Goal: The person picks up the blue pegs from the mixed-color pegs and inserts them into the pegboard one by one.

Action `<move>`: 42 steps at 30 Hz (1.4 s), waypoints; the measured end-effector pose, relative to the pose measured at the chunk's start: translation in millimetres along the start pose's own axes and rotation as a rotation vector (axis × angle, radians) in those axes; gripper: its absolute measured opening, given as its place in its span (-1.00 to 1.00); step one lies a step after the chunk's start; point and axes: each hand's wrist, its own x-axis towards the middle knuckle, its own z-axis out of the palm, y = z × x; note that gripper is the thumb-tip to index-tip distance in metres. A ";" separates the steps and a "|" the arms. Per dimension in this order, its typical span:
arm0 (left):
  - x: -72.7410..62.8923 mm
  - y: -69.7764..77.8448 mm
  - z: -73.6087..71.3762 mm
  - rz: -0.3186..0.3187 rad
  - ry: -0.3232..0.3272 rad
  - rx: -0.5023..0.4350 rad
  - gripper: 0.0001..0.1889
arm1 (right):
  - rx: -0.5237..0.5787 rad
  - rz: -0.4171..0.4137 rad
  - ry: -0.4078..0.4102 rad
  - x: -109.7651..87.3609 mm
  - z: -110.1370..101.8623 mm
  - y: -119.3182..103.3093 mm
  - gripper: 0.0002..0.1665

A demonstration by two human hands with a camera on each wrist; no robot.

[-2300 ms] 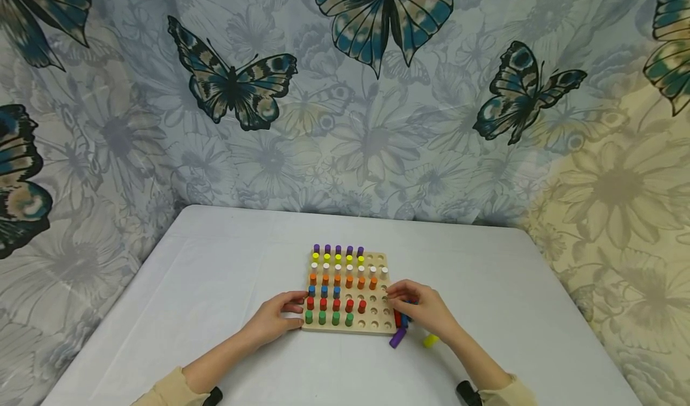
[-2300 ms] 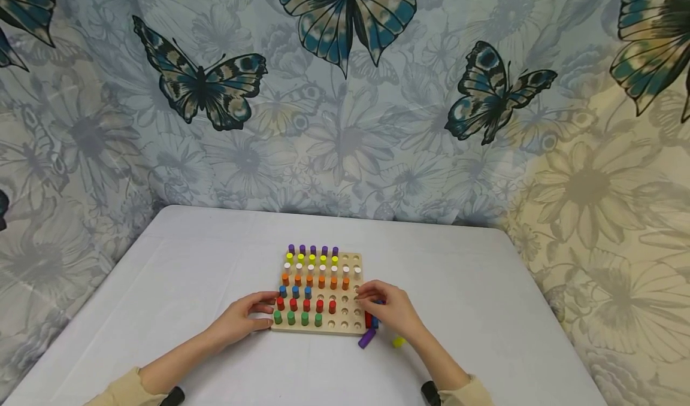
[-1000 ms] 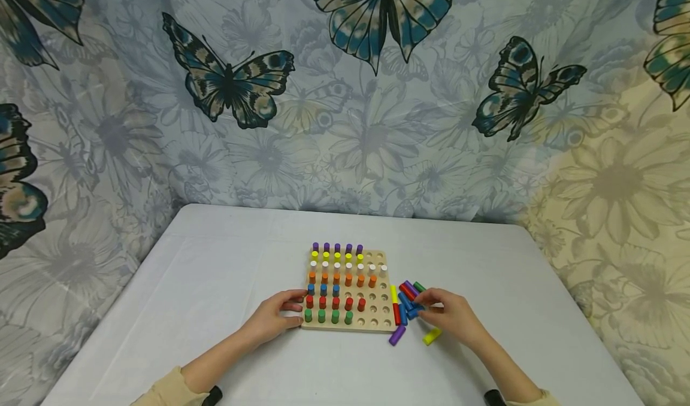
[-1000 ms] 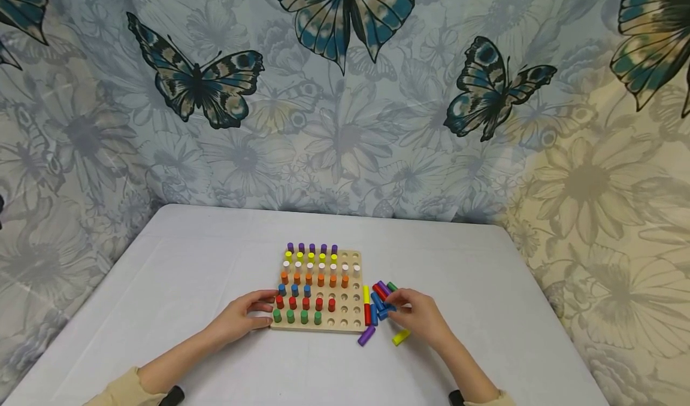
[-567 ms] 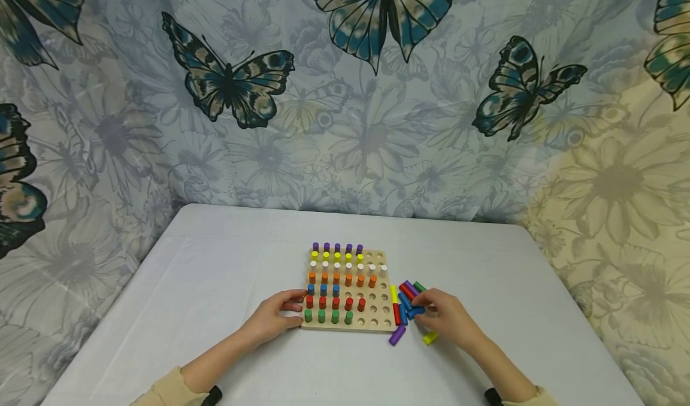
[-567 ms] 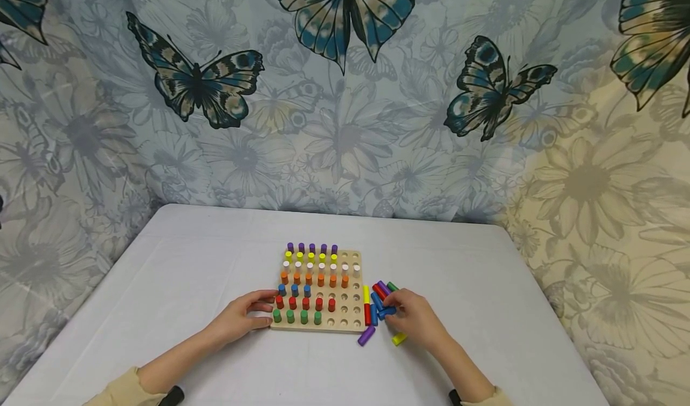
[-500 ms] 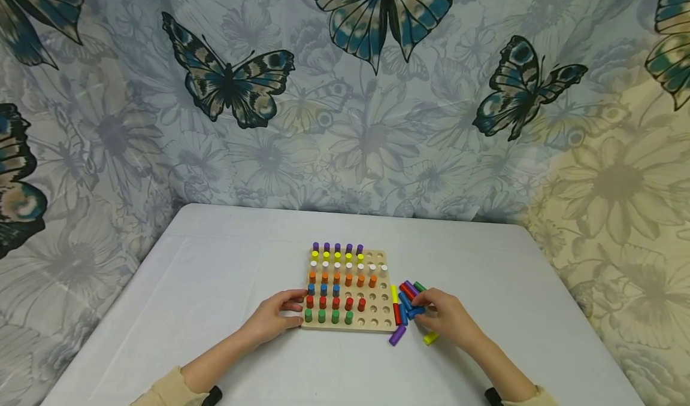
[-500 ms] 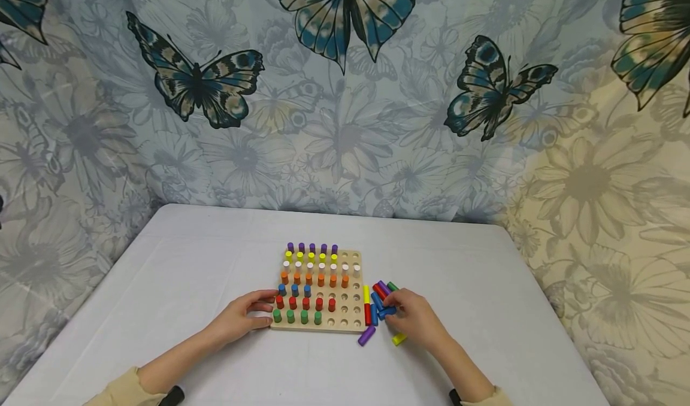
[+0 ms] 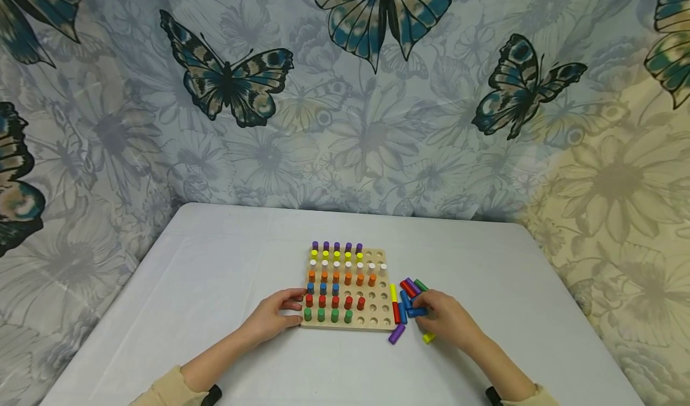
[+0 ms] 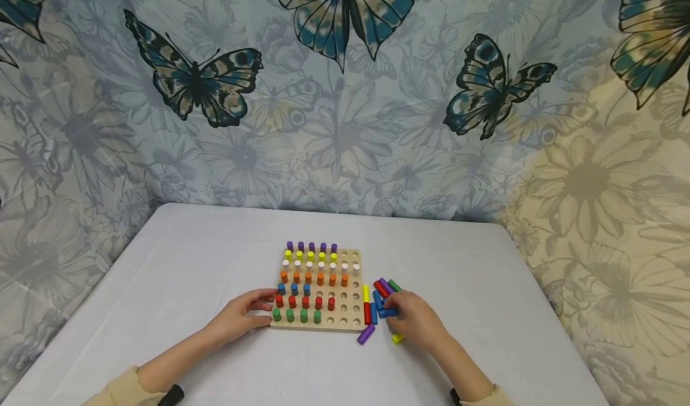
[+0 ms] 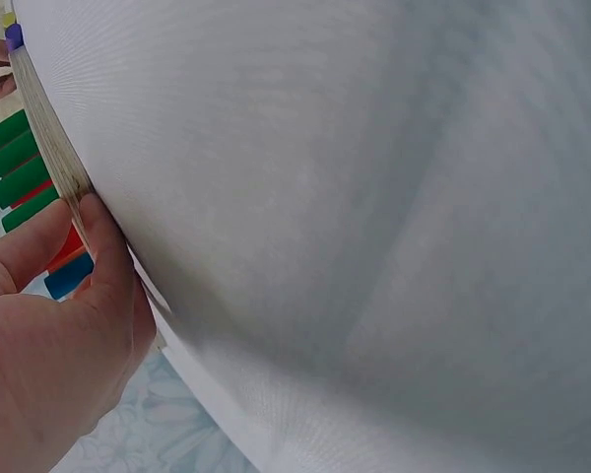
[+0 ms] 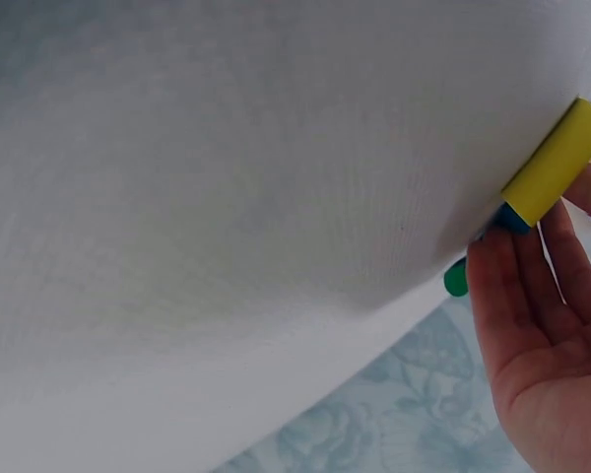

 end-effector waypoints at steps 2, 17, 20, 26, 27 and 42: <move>-0.1 0.2 -0.1 -0.001 0.001 0.001 -0.43 | -0.016 0.007 -0.006 0.5 0.9 -0.2 -0.78; 0.3 0.8 -0.5 0.002 0.002 0.006 -0.42 | -0.076 0.056 -0.013 2.7 3.0 -4.2 -0.77; 0.3 1.0 -0.7 0.006 0.000 0.008 -0.43 | -0.068 0.072 -0.020 2.7 2.5 -4.8 -0.76; 0.5 0.7 -1.2 0.011 -0.005 0.012 -0.43 | -0.029 0.096 -0.034 1.9 2.7 -4.8 -0.74; 0.5 0.8 -1.3 0.011 -0.006 0.012 -0.43 | -0.023 0.095 -0.033 1.8 2.9 -4.3 -0.73; -0.6 0.2 -0.8 0.019 0.001 0.010 -0.42 | 0.074 -0.018 -0.031 -0.2 0.0 0.5 -0.74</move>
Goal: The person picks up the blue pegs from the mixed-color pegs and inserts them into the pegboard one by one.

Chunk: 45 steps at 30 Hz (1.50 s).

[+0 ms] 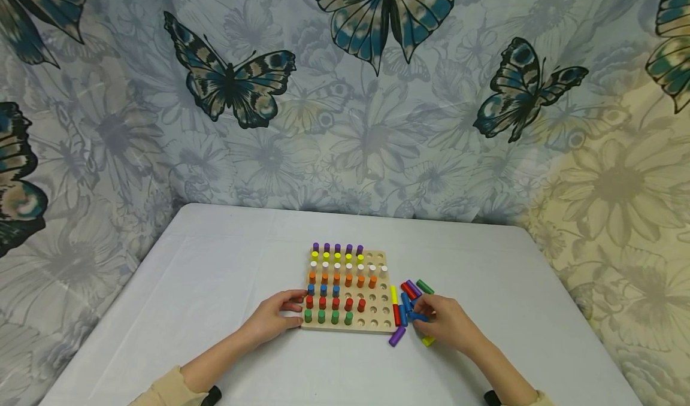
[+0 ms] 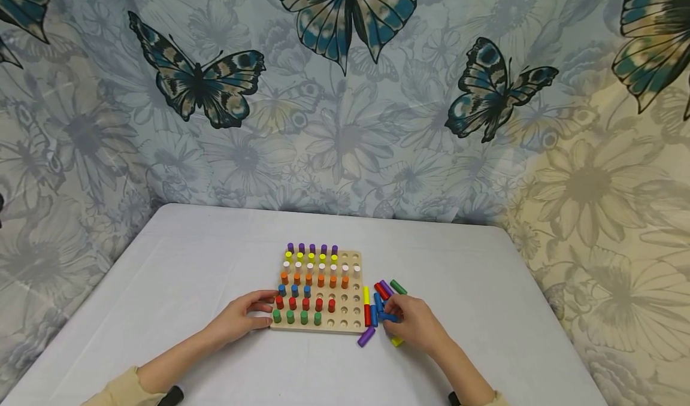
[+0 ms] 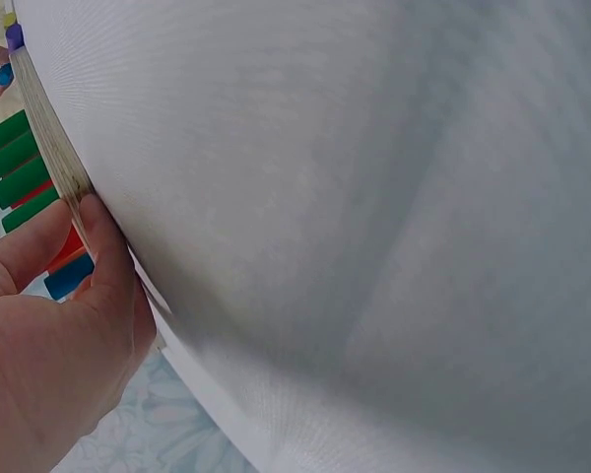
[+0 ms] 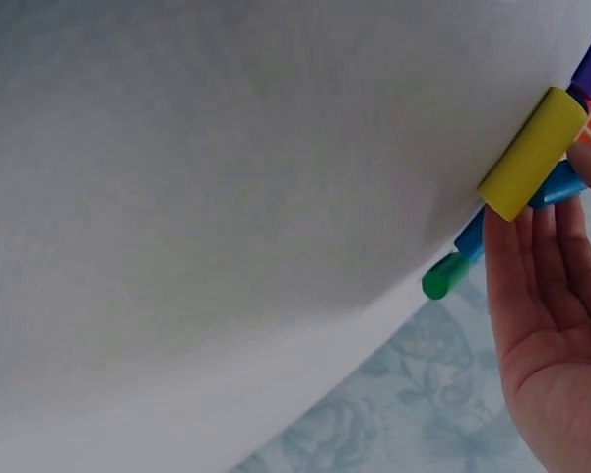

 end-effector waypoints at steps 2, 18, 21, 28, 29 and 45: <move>-0.1 -0.7 -0.5 0.011 -0.002 -0.006 -0.42 | 0.023 0.008 0.002 0.4 0.1 -0.9 -0.74; 0.7 -1.4 -0.1 0.008 -0.002 0.001 -0.42 | 0.151 0.064 0.047 6.3 -0.1 -7.8 -0.74; 1.2 -1.0 0.2 0.005 -0.003 -0.002 -0.42 | 0.169 0.050 0.065 9.4 1.0 -9.6 -0.74; 1.8 -2.0 0.1 0.004 -0.002 0.002 -0.42 | 0.199 0.079 0.100 15.4 4.2 -18.3 -0.74; 1.6 -2.0 0.0 0.004 -0.002 0.002 -0.42 | 0.201 0.083 0.101 16.2 4.5 -19.4 -0.74; -0.3 -0.8 -0.6 0.013 0.004 -0.005 -0.42 | 0.274 0.133 0.114 29.2 8.0 -30.9 -0.75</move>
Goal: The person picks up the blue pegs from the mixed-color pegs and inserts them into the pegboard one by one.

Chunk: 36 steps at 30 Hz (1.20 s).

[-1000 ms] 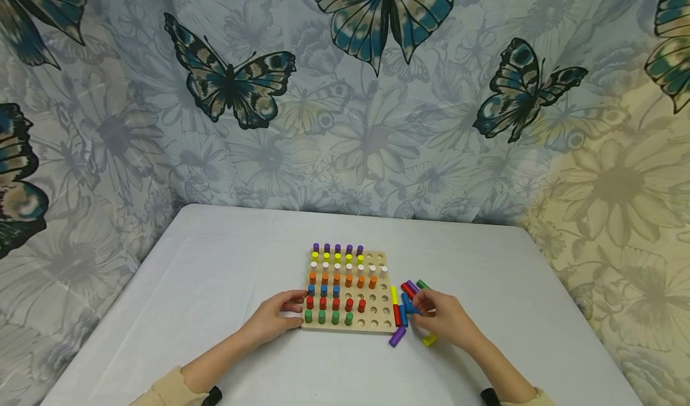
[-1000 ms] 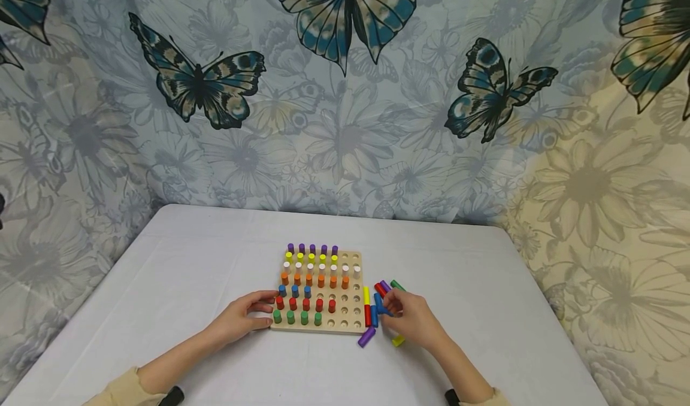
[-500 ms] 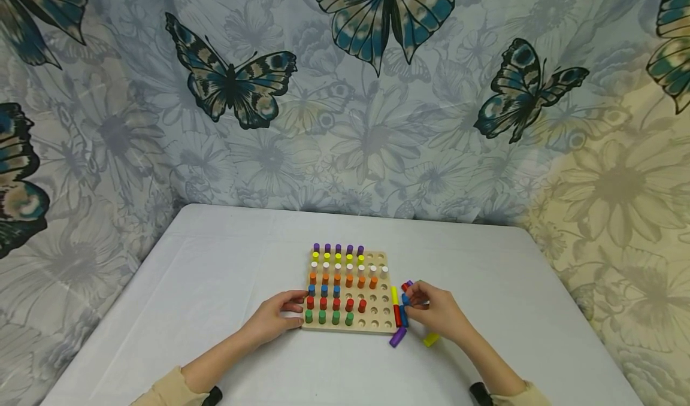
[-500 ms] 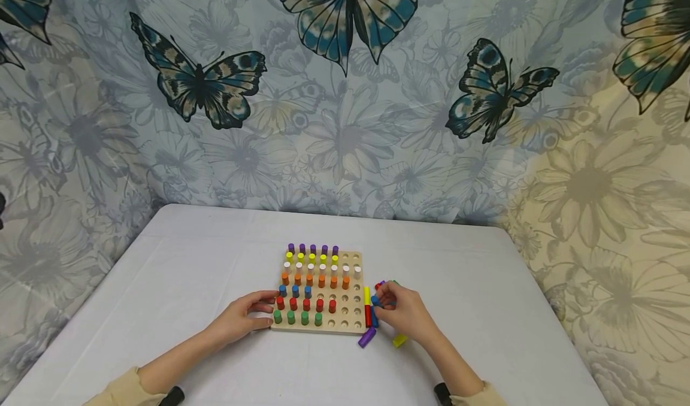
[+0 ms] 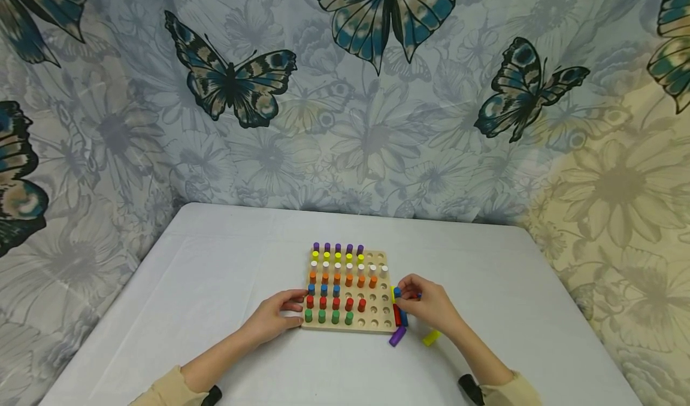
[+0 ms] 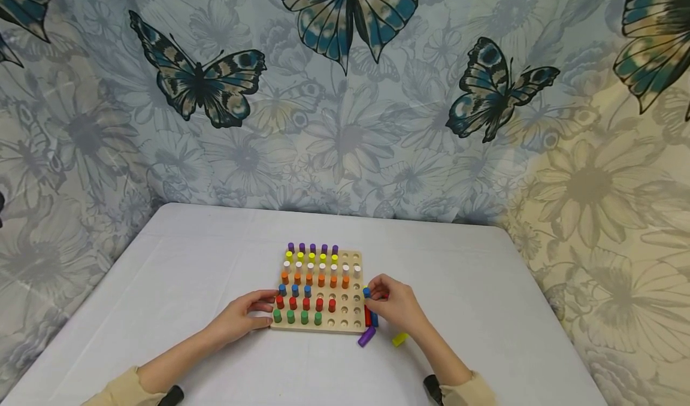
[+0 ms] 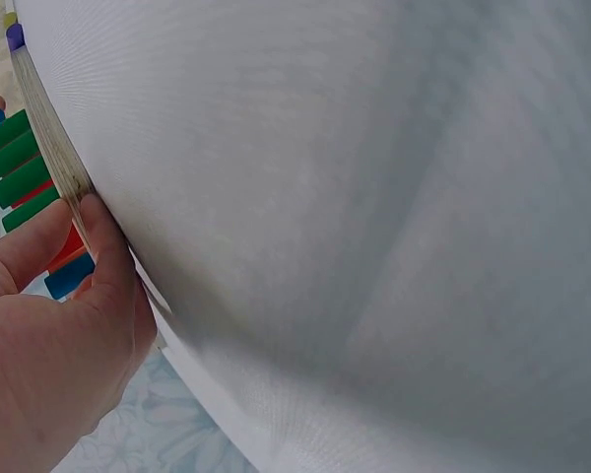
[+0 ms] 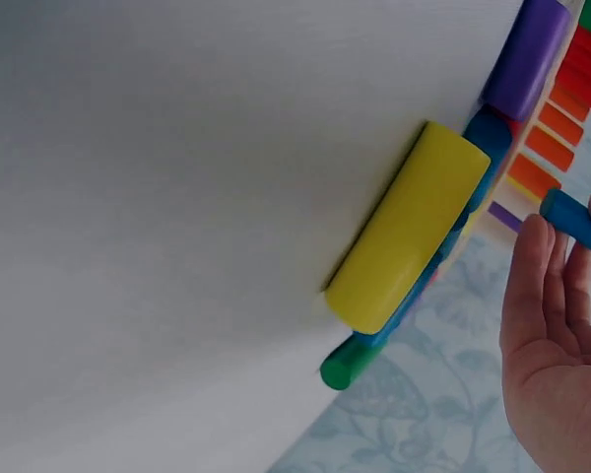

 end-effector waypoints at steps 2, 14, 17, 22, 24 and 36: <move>-0.5 0.3 -0.2 0.002 -0.001 -0.004 -0.42 | 0.004 -0.011 -0.002 2.1 1.9 -1.8 -0.75; -0.6 1.7 -0.7 0.006 0.004 0.000 -0.43 | 0.037 -0.094 -0.020 13.0 11.2 -10.3 -0.75; -0.7 2.1 -1.0 0.000 0.001 0.000 -0.43 | 0.043 -0.099 -0.022 16.0 13.5 -12.3 -0.73; -1.1 1.1 -1.2 0.003 -0.001 -0.010 -0.42 | 0.047 -0.116 -0.037 20.2 18.3 -15.8 -0.70; -0.7 0.3 -1.1 0.004 -0.003 -0.006 -0.42 | 0.050 -0.119 -0.043 21.5 20.4 -17.6 -0.70; 1.9 -1.8 -0.8 0.002 -0.010 -0.017 -0.43 | 0.023 -0.163 -0.057 25.9 33.7 -28.9 -0.72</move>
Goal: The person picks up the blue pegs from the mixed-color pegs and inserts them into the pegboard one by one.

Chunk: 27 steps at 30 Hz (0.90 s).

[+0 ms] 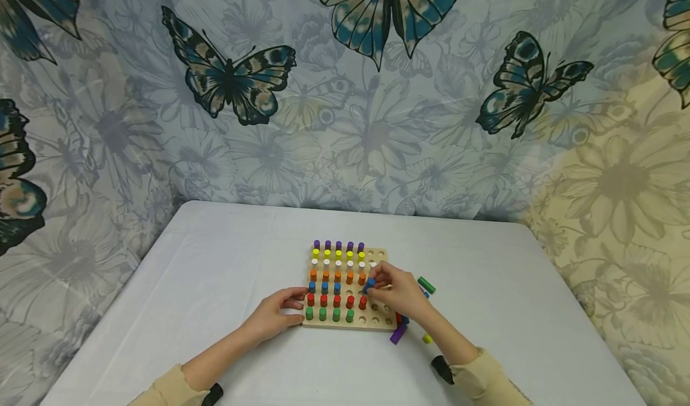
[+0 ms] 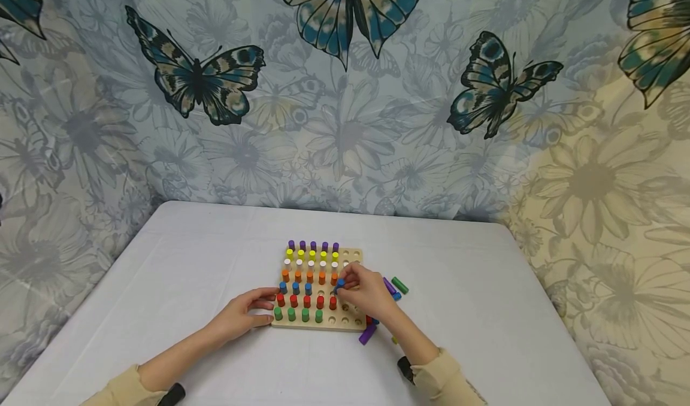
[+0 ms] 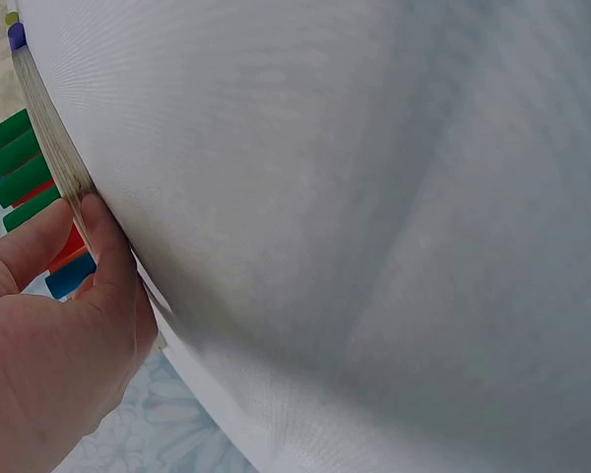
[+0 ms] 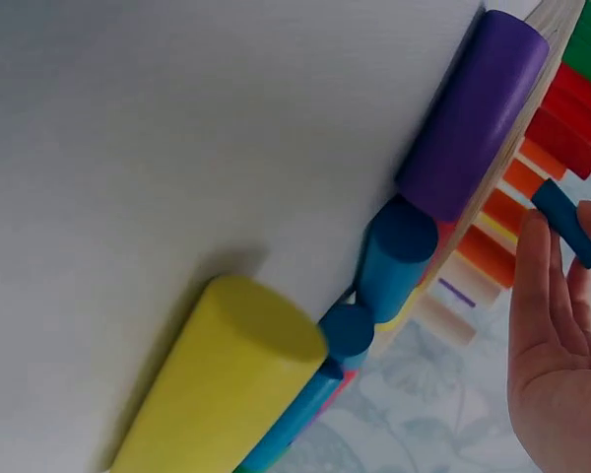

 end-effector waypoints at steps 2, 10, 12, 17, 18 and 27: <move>-0.9 0.3 0.0 0.006 0.001 -0.004 -0.42 | 0.000 -0.003 -0.008 1.1 1.5 -0.8 -0.72; -1.8 1.7 -0.2 0.003 0.003 0.004 -0.42 | 0.041 -0.030 -0.041 6.4 8.8 -5.5 -0.76; -1.6 1.3 -0.3 0.007 0.003 0.007 -0.42 | 0.050 -0.029 -0.043 6.8 10.7 -7.1 -0.77; -0.5 0.1 0.0 0.007 0.004 0.019 -0.43 | 0.037 -0.048 -0.049 7.5 14.8 -9.6 -0.79; -0.3 0.0 0.2 0.003 0.004 0.021 -0.43 | 0.030 -0.055 -0.051 7.7 15.5 -10.0 -0.80; 1.4 0.3 1.3 -0.013 0.013 0.032 -0.42 | -0.012 -0.094 -0.072 10.6 20.0 -12.1 -0.81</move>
